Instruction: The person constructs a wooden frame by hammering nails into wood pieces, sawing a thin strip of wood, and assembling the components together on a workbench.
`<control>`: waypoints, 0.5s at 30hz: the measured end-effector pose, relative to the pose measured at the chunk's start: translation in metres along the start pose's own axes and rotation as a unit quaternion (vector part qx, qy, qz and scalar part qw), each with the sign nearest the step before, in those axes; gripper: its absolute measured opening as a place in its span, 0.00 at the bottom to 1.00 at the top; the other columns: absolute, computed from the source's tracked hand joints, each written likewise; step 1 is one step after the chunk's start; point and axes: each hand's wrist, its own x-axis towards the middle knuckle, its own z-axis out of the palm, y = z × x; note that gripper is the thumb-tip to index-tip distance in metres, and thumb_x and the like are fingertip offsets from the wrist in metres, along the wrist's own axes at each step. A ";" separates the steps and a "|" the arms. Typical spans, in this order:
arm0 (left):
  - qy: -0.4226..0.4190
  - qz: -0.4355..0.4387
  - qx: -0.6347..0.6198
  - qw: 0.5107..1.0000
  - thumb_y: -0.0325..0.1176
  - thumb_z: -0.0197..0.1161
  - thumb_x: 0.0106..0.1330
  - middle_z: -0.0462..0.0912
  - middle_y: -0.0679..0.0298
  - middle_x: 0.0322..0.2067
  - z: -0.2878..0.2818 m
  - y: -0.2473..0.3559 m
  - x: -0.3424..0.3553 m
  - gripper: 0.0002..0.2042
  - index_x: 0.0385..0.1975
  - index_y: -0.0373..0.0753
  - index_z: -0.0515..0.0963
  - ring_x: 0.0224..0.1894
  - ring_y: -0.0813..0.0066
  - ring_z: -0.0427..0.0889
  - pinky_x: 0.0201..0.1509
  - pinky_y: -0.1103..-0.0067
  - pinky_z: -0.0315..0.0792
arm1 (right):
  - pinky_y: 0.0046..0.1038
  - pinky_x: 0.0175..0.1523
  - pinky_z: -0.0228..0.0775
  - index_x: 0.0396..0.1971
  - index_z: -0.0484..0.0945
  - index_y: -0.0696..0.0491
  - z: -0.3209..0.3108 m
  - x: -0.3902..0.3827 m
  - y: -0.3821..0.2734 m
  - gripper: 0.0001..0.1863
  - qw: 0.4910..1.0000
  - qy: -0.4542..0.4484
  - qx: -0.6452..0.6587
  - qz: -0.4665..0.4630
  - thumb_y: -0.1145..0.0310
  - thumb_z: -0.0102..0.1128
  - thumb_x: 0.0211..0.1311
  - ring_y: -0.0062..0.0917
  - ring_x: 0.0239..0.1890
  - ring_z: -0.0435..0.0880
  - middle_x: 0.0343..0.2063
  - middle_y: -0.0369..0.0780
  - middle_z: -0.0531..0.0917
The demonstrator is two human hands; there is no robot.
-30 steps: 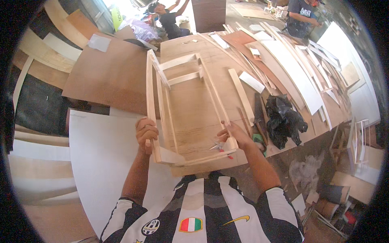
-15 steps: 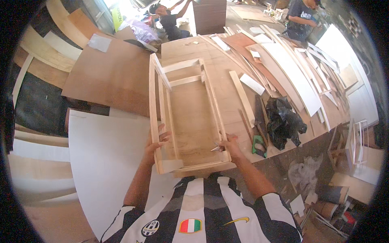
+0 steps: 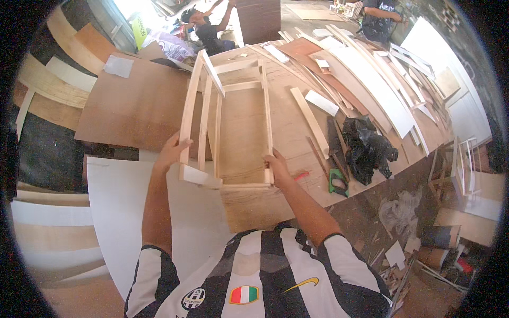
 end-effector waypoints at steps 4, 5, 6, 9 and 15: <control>0.079 -0.019 0.251 0.965 0.44 0.61 0.78 0.83 0.56 0.46 -0.008 -0.010 -0.004 0.23 0.64 0.35 0.72 0.43 0.69 0.85 0.44 0.70 0.81 | 0.22 0.32 0.72 0.56 0.77 0.56 0.035 0.016 -0.003 0.18 1.000 0.010 -0.012 -0.005 0.65 0.63 0.70 0.16 0.28 0.74 0.30 0.32 0.76; 0.121 -0.019 0.166 0.978 0.46 0.58 0.80 0.82 0.56 0.43 -0.005 -0.029 -0.001 0.22 0.61 0.35 0.74 0.40 0.69 0.86 0.36 0.71 0.82 | 0.22 0.32 0.72 0.52 0.78 0.55 0.041 0.017 -0.006 0.16 1.000 0.003 -0.011 -0.005 0.63 0.63 0.71 0.16 0.28 0.74 0.30 0.33 0.76; 0.116 -0.021 0.169 0.979 0.46 0.58 0.80 0.82 0.56 0.43 0.000 -0.025 -0.003 0.22 0.61 0.35 0.74 0.40 0.69 0.86 0.36 0.71 0.82 | 0.23 0.32 0.72 0.49 0.79 0.54 0.041 0.019 -0.008 0.14 1.000 -0.002 -0.011 -0.005 0.60 0.64 0.72 0.16 0.28 0.74 0.29 0.33 0.76; 0.152 -0.069 0.052 0.985 0.44 0.55 0.81 0.81 0.59 0.33 0.009 -0.013 -0.009 0.17 0.53 0.34 0.74 0.36 0.71 0.84 0.31 0.70 0.84 | 0.23 0.31 0.71 0.45 0.78 0.53 0.031 0.024 -0.014 0.13 0.999 -0.031 0.006 -0.012 0.59 0.63 0.72 0.18 0.27 0.75 0.29 0.34 0.76; 0.150 -0.033 0.054 0.987 0.44 0.54 0.82 0.82 0.59 0.31 0.020 -0.009 -0.005 0.17 0.50 0.33 0.77 0.31 0.71 0.85 0.26 0.70 0.84 | 0.28 0.34 0.72 0.47 0.78 0.51 0.010 0.030 -0.021 0.15 0.999 -0.027 0.007 0.035 0.56 0.60 0.73 0.21 0.29 0.77 0.31 0.36 0.78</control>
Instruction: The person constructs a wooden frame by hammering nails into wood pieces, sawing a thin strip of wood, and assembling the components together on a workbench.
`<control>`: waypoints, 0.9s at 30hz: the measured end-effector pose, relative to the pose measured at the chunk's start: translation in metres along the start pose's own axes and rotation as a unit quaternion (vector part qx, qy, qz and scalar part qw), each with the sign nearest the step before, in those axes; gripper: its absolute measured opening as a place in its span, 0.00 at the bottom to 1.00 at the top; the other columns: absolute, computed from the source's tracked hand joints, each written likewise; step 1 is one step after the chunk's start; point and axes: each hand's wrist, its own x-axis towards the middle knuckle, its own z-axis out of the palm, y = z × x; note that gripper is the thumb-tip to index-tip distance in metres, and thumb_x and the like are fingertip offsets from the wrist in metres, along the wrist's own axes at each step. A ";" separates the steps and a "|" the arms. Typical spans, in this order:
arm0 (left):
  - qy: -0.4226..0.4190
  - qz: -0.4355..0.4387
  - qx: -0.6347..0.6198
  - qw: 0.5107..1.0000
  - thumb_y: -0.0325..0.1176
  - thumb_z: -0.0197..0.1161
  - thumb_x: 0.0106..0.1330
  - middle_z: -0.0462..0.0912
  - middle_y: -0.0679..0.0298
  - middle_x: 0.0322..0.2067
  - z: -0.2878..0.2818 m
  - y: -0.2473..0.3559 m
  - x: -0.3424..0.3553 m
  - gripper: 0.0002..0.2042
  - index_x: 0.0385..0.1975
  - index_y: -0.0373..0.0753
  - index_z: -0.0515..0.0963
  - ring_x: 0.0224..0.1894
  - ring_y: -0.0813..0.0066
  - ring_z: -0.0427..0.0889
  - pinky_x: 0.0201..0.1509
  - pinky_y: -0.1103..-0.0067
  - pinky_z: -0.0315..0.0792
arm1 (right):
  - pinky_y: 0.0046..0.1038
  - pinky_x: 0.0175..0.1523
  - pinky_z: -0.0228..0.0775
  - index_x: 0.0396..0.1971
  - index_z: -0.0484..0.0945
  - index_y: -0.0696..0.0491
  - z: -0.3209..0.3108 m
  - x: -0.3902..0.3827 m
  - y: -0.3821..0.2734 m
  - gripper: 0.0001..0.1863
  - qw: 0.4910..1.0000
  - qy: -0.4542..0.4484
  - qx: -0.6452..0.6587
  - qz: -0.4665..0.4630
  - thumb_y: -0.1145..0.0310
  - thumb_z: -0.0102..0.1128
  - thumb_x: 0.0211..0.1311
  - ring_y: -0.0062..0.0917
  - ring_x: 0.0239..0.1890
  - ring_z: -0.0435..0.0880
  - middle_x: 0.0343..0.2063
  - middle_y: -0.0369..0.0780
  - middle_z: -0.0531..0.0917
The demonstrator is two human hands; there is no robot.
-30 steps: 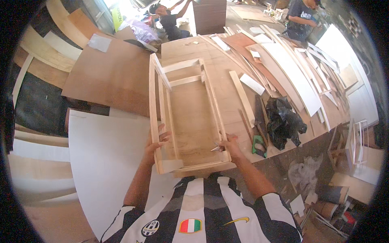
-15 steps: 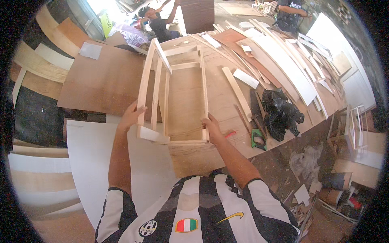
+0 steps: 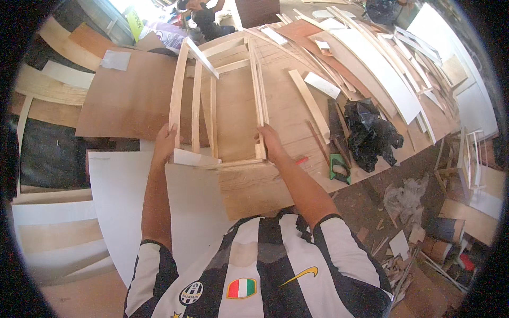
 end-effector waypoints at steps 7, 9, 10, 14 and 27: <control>0.016 -0.015 -0.006 1.000 0.43 0.56 0.81 0.84 0.59 0.31 0.016 0.023 0.005 0.17 0.52 0.32 0.79 0.31 0.72 0.85 0.28 0.72 0.81 | 0.29 0.41 0.74 0.57 0.78 0.54 -0.021 0.003 -0.032 0.22 0.999 -0.027 -0.019 -0.006 0.54 0.58 0.75 0.23 0.35 0.78 0.35 0.38 0.81; 0.028 -0.006 -0.021 0.999 0.43 0.57 0.81 0.84 0.59 0.31 0.016 0.019 0.002 0.18 0.53 0.32 0.79 0.31 0.72 0.86 0.29 0.72 0.81 | 0.28 0.38 0.74 0.58 0.77 0.53 -0.023 0.004 -0.034 0.20 0.998 -0.049 -0.033 -0.022 0.55 0.58 0.75 0.22 0.33 0.79 0.33 0.37 0.81; 0.025 -0.019 -0.057 0.998 0.44 0.57 0.80 0.84 0.59 0.32 0.014 0.008 0.001 0.18 0.53 0.32 0.79 0.30 0.72 0.85 0.28 0.72 0.81 | 0.26 0.35 0.75 0.58 0.77 0.51 -0.022 0.003 -0.035 0.19 0.996 -0.071 -0.045 -0.035 0.57 0.58 0.76 0.20 0.32 0.80 0.32 0.36 0.82; -0.018 -0.068 -0.127 0.989 0.43 0.57 0.80 0.85 0.58 0.34 0.012 -0.003 -0.008 0.19 0.56 0.32 0.78 0.29 0.71 0.85 0.26 0.72 0.82 | 0.25 0.35 0.75 0.54 0.77 0.52 -0.018 -0.011 -0.046 0.16 0.993 -0.081 -0.056 -0.059 0.58 0.58 0.76 0.20 0.31 0.80 0.31 0.36 0.82; -0.052 -0.026 -0.169 0.984 0.43 0.61 0.78 0.89 0.55 0.40 0.010 0.034 -0.002 0.22 0.63 0.33 0.76 0.36 0.74 0.87 0.35 0.76 0.81 | 0.28 0.30 0.76 0.51 0.76 0.50 -0.035 0.003 -0.068 0.20 0.999 -0.032 -0.035 -0.010 0.50 0.61 0.73 0.24 0.27 0.82 0.33 0.40 0.84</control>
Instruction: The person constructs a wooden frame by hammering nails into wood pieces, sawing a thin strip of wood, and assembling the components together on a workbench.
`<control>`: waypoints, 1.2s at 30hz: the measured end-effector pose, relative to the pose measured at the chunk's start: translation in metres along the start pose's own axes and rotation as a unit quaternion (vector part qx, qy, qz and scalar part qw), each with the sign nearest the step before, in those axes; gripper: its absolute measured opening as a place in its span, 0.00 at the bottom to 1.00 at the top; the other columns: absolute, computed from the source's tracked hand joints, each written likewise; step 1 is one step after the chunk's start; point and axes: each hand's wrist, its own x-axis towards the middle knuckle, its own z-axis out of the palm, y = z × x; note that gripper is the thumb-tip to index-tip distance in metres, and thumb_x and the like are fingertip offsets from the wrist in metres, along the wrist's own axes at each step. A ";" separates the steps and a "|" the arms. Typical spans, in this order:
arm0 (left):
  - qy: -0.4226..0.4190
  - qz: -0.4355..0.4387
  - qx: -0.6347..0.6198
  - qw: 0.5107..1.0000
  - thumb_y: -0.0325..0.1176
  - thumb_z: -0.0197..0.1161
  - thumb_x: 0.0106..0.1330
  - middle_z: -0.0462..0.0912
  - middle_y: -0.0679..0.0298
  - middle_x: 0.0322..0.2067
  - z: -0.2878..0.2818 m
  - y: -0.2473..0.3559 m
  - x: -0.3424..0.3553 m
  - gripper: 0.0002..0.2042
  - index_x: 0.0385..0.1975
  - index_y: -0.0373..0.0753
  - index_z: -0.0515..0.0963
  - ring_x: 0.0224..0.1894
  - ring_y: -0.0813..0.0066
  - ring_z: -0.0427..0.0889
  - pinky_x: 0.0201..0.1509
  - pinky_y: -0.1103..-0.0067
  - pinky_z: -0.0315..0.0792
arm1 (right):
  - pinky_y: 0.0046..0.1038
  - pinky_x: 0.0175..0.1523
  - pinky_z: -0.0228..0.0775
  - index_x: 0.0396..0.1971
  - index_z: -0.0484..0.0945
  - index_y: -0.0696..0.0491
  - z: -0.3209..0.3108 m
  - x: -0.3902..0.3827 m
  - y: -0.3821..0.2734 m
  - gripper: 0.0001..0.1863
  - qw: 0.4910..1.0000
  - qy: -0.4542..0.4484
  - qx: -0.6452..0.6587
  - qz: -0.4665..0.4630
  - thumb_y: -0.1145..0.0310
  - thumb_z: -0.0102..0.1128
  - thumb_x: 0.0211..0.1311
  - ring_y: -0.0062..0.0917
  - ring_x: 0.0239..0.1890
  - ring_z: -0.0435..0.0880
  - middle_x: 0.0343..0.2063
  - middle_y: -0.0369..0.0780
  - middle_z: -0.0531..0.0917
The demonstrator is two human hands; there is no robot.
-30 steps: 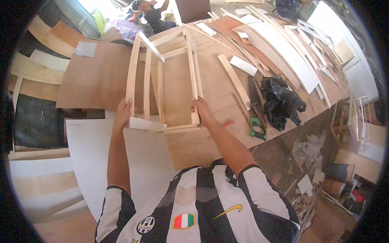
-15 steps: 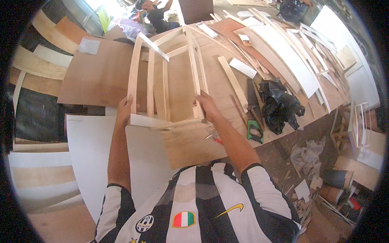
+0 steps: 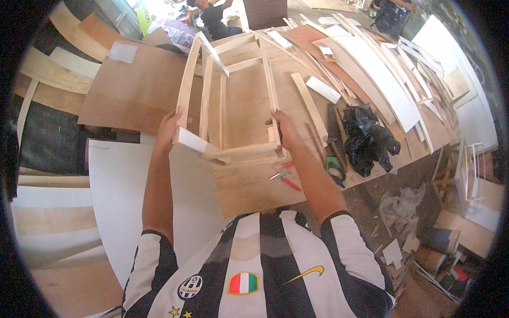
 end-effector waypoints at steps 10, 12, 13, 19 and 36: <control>-0.097 0.067 -0.147 0.982 0.52 0.49 0.81 0.84 0.51 0.59 -0.004 0.010 0.013 0.30 0.74 0.37 0.66 0.45 0.63 0.88 0.54 0.65 0.81 | 0.33 0.28 0.75 0.57 0.77 0.50 0.001 0.007 -0.013 0.23 0.996 0.057 0.052 0.035 0.48 0.57 0.75 0.27 0.26 0.80 0.38 0.44 0.85; -0.109 0.059 -0.175 0.977 0.52 0.48 0.82 0.82 0.50 0.62 -0.003 0.011 0.013 0.31 0.77 0.39 0.61 0.46 0.59 0.88 0.56 0.63 0.81 | 0.32 0.28 0.75 0.55 0.77 0.50 0.002 0.008 -0.016 0.21 0.997 0.045 0.057 0.022 0.49 0.56 0.76 0.28 0.23 0.80 0.37 0.44 0.85; -0.116 0.063 -0.179 0.975 0.52 0.48 0.82 0.81 0.50 0.62 0.000 0.013 0.013 0.31 0.77 0.39 0.61 0.45 0.59 0.88 0.56 0.63 0.81 | 0.33 0.28 0.76 0.55 0.76 0.50 0.002 0.009 -0.019 0.21 0.997 0.050 0.060 0.028 0.49 0.56 0.76 0.28 0.23 0.80 0.37 0.43 0.85; -0.132 0.082 -0.195 0.968 0.52 0.46 0.82 0.79 0.51 0.64 0.005 0.022 0.019 0.31 0.76 0.39 0.61 0.45 0.58 0.88 0.57 0.62 0.81 | 0.33 0.29 0.77 0.56 0.75 0.50 0.007 0.010 -0.031 0.22 0.996 0.056 0.065 0.032 0.48 0.54 0.77 0.27 0.24 0.79 0.38 0.43 0.85; -0.124 0.082 -0.275 0.950 0.41 0.62 0.75 0.85 0.55 0.54 0.011 0.012 0.037 0.28 0.70 0.32 0.70 0.40 0.58 0.91 0.49 0.67 0.86 | 0.30 0.28 0.79 0.58 0.79 0.49 0.005 0.014 -0.026 0.25 0.997 0.064 0.047 0.024 0.45 0.53 0.77 0.23 0.22 0.81 0.37 0.40 0.84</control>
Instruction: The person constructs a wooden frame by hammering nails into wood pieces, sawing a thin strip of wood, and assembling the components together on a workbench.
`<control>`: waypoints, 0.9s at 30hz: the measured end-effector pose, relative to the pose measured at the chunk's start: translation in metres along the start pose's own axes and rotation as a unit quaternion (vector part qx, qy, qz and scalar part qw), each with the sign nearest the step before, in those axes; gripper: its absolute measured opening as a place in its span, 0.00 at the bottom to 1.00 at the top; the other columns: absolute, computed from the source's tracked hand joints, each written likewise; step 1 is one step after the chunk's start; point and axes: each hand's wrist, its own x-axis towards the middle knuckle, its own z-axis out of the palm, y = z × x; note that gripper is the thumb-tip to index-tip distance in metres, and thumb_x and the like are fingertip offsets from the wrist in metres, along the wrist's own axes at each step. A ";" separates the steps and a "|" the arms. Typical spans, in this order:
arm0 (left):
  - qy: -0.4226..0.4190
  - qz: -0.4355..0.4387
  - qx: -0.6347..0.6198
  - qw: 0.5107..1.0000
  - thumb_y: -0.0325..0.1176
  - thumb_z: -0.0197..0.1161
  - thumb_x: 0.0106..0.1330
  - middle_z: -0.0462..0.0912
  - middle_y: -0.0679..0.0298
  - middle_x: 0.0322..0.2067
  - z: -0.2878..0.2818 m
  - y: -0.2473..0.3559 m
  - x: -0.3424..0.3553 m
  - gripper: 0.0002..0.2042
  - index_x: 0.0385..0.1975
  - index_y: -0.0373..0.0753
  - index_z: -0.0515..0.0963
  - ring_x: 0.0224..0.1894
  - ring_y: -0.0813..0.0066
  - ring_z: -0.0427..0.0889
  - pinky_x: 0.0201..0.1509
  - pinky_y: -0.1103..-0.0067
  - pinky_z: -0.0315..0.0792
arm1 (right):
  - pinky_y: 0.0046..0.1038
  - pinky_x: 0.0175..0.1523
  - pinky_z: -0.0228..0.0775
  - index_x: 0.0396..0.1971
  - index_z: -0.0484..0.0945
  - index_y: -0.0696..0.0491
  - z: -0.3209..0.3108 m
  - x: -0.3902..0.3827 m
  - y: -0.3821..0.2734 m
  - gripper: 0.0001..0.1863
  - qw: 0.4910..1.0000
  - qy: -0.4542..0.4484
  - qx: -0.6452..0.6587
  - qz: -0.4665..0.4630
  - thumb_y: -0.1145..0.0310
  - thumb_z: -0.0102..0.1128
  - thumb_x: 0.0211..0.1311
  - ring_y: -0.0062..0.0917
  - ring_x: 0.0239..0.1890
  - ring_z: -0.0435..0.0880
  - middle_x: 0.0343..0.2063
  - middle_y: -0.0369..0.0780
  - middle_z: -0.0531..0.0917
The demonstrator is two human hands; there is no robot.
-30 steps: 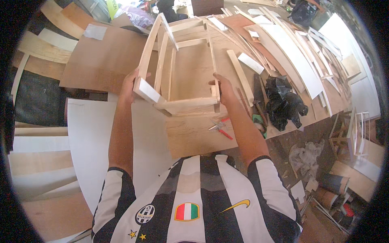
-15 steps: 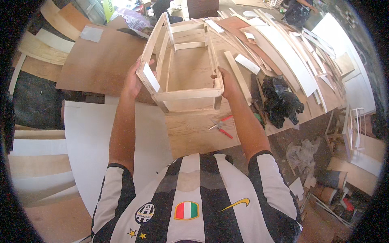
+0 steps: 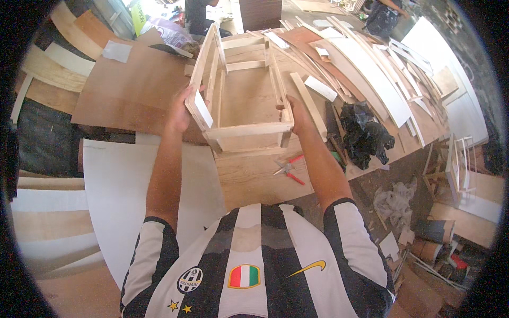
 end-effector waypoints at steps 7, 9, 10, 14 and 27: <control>-0.001 -0.004 -0.006 1.000 0.37 0.60 0.75 0.84 0.54 0.54 0.001 -0.007 -0.005 0.28 0.72 0.32 0.69 0.45 0.63 0.89 0.50 0.66 0.87 | 0.28 0.24 0.77 0.60 0.76 0.48 -0.009 0.001 0.006 0.24 1.000 -0.003 -0.012 0.003 0.46 0.51 0.78 0.23 0.19 0.80 0.36 0.41 0.84; 0.007 -0.015 -0.011 1.000 0.36 0.60 0.75 0.84 0.53 0.55 0.001 -0.009 -0.010 0.28 0.72 0.31 0.68 0.46 0.64 0.89 0.50 0.66 0.87 | 0.28 0.22 0.76 0.59 0.74 0.48 -0.010 0.000 0.012 0.22 1.000 -0.003 -0.013 0.000 0.47 0.51 0.78 0.24 0.19 0.80 0.36 0.42 0.85; 0.018 -0.015 -0.005 1.000 0.35 0.59 0.75 0.84 0.52 0.56 0.002 -0.011 -0.014 0.28 0.73 0.31 0.67 0.47 0.65 0.88 0.49 0.66 0.87 | 0.28 0.22 0.76 0.59 0.74 0.48 -0.012 -0.001 0.017 0.23 1.000 -0.012 -0.009 0.001 0.47 0.52 0.78 0.24 0.19 0.80 0.36 0.42 0.85; 0.044 -0.001 -0.016 0.999 0.34 0.59 0.76 0.82 0.49 0.58 -0.003 -0.028 -0.034 0.29 0.74 0.31 0.66 0.48 0.66 0.88 0.44 0.69 0.88 | 0.27 0.22 0.75 0.62 0.73 0.47 -0.016 -0.005 0.050 0.25 1.000 -0.001 -0.008 -0.002 0.46 0.55 0.77 0.24 0.19 0.80 0.35 0.43 0.84; 0.134 0.002 0.030 0.990 0.32 0.60 0.76 0.86 0.56 0.53 -0.019 -0.074 -0.073 0.25 0.70 0.32 0.71 0.37 0.75 0.88 0.36 0.78 0.87 | 0.31 0.28 0.75 0.64 0.76 0.48 -0.032 0.000 0.117 0.28 0.999 0.015 0.023 0.037 0.46 0.60 0.72 0.25 0.23 0.79 0.32 0.40 0.81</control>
